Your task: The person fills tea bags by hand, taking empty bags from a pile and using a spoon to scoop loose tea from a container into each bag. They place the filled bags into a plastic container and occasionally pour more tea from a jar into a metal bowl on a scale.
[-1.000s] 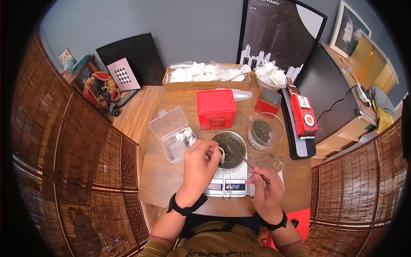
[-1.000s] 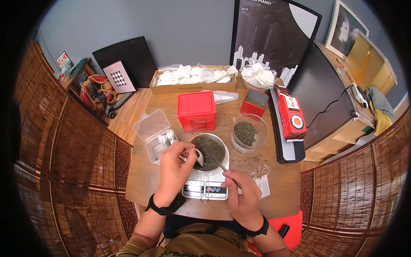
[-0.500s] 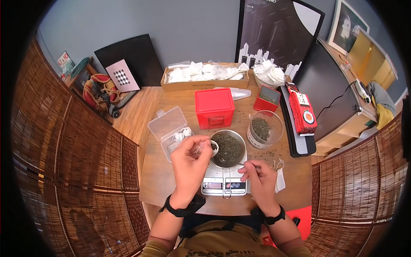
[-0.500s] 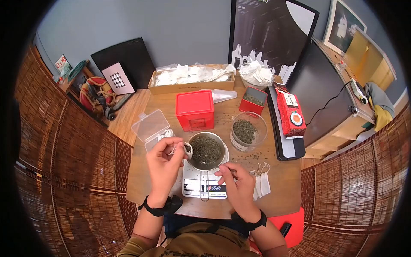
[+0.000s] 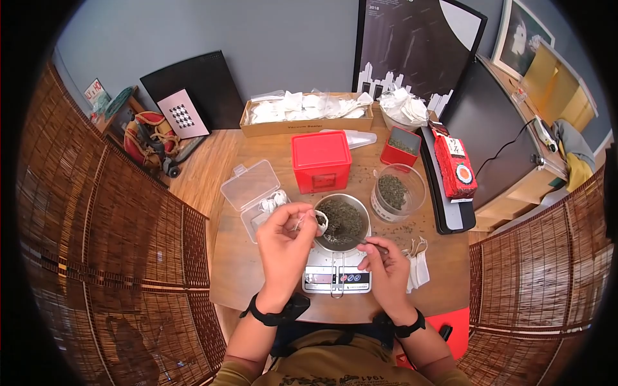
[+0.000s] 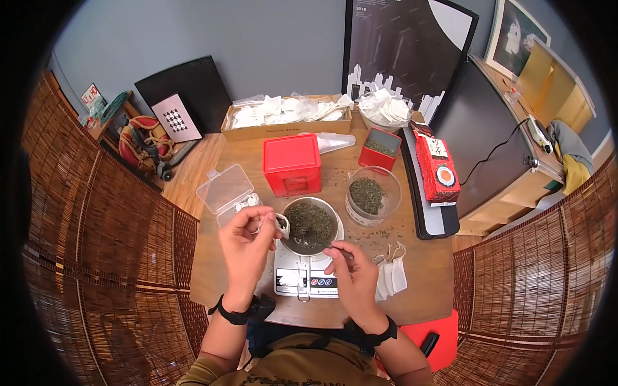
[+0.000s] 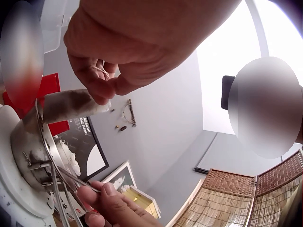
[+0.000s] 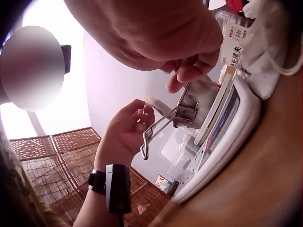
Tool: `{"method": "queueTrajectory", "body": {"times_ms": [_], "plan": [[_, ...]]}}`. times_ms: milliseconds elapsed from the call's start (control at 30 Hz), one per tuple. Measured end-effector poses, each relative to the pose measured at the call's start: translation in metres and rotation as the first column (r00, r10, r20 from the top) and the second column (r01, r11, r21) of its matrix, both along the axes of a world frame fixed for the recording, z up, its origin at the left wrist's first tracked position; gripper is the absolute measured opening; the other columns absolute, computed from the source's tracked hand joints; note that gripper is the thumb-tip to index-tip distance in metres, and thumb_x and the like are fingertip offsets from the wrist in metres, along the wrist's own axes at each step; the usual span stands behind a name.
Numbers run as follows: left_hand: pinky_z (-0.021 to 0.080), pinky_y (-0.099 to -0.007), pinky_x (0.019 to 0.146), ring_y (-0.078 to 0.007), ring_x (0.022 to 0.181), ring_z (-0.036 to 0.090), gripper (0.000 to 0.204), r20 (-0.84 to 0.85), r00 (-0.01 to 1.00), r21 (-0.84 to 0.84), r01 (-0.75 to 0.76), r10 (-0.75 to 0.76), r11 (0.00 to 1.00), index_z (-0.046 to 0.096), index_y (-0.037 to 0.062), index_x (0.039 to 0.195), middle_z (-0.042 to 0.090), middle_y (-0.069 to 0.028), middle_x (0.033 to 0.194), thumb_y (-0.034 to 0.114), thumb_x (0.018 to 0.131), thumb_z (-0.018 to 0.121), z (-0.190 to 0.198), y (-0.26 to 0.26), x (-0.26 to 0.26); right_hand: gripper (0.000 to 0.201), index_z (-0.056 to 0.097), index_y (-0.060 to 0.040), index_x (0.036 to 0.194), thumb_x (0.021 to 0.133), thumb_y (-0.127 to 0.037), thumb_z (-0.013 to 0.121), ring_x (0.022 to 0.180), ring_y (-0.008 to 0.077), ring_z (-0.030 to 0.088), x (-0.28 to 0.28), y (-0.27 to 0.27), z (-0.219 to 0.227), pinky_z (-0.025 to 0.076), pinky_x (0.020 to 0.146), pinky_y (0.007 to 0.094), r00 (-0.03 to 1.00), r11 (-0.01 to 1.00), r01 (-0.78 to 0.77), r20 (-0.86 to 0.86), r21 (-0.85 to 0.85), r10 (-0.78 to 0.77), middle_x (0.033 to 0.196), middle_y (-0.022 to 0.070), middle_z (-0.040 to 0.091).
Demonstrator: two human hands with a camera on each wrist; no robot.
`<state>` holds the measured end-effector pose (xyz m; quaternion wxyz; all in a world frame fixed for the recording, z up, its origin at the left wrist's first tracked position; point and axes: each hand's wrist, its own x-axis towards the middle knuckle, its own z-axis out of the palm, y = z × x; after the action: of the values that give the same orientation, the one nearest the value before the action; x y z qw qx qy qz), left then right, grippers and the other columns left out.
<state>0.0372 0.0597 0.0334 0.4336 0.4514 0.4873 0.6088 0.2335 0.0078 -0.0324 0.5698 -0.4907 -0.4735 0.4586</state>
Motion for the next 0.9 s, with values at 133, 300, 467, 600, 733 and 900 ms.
{"method": "queueTrajectory", "body": {"times_ms": [133, 300, 467, 600, 733, 900], "plan": [[0.053, -0.021, 0.059, -0.0083, 0.078, 0.072, 0.013, 0.034, 0.999, -0.025, 0.026, -0.025, 0.999, 0.073, -0.0055, 0.114, 0.076, -0.0055, 0.097, 0.003, 0.104, 0.073, -0.001, 0.0, 0.002, 0.024, 0.065, 0.0033, 0.131, 0.113, -0.012, 0.064, 0.077, 0.0109, 0.07, 0.006, -0.001, 0.003, 0.055, 0.069, 0.025, 0.993, 0.999, 0.022, -0.115, -0.041, -0.027, 0.109, 0.0162, 0.078], [0.053, -0.0215, 0.057, -0.009, 0.075, 0.072, 0.013, 0.08, 0.994, -0.044, 0.082, -0.079, 0.996, 0.073, -0.0058, 0.115, 0.075, -0.0056, 0.093, 0.002, 0.104, 0.072, -0.005, 0.001, 0.007, 0.026, 0.065, 0.0021, 0.131, 0.114, -0.017, 0.064, 0.075, 0.0108, 0.069, 0.016, -0.002, 0.003, 0.054, 0.068, 0.0249, 0.986, 0.998, 0.054, -0.157, -0.043, -0.06, 0.11, 0.0163, 0.078], [0.053, -0.0219, 0.055, -0.0093, 0.071, 0.072, 0.012, 0.076, 0.991, -0.091, 0.118, -0.111, 0.989, 0.073, -0.0062, 0.113, 0.075, -0.0061, 0.086, 0.001, 0.104, 0.07, -0.014, 0.008, 0.01, 0.025, 0.064, 0.0016, 0.13, 0.114, -0.018, 0.063, 0.075, 0.0109, 0.069, 0.023, -0.004, 0.009, 0.054, 0.068, 0.0256, 0.983, 0.994, 0.106, -0.145, -0.033, -0.11, 0.109, 0.0156, 0.077], [0.054, -0.022, 0.055, -0.0093, 0.07, 0.072, 0.013, 0.022, 0.985, -0.146, 0.171, -0.169, 0.974, 0.072, -0.007, 0.113, 0.075, -0.0069, 0.086, 0.001, 0.104, 0.071, -0.021, 0.012, 0.009, 0.024, 0.064, 0.0011, 0.128, 0.115, -0.018, 0.063, 0.074, 0.011, 0.068, 0.027, -0.004, 0.02, 0.054, 0.068, 0.0258, 0.976, 0.991, 0.137, -0.17, -0.009, -0.137, 0.107, 0.0147, 0.077], [0.054, -0.0221, 0.055, -0.01, 0.071, 0.073, 0.014, 0.051, 0.982, -0.159, 0.189, -0.183, 0.969, 0.071, -0.0076, 0.114, 0.075, -0.0071, 0.086, 0.001, 0.103, 0.07, -0.024, 0.015, 0.009, 0.023, 0.064, 0.0006, 0.127, 0.114, -0.018, 0.063, 0.072, 0.0111, 0.068, 0.028, -0.005, 0.03, 0.054, 0.067, 0.0262, 0.974, 0.989, 0.145, -0.177, 0.011, -0.141, 0.107, 0.0144, 0.077], [0.054, -0.0221, 0.055, -0.0105, 0.071, 0.074, 0.014, 0.055, 0.981, -0.168, 0.193, -0.186, 0.967, 0.071, -0.0077, 0.115, 0.075, -0.0069, 0.086, 0.0, 0.103, 0.07, -0.029, 0.019, 0.01, 0.023, 0.064, 0.0009, 0.128, 0.115, -0.018, 0.063, 0.074, 0.011, 0.069, 0.025, -0.005, 0.039, 0.053, 0.067, 0.0258, 0.987, 0.992, 0.114, -0.121, 0.058, -0.106, 0.108, 0.0144, 0.077]]}}
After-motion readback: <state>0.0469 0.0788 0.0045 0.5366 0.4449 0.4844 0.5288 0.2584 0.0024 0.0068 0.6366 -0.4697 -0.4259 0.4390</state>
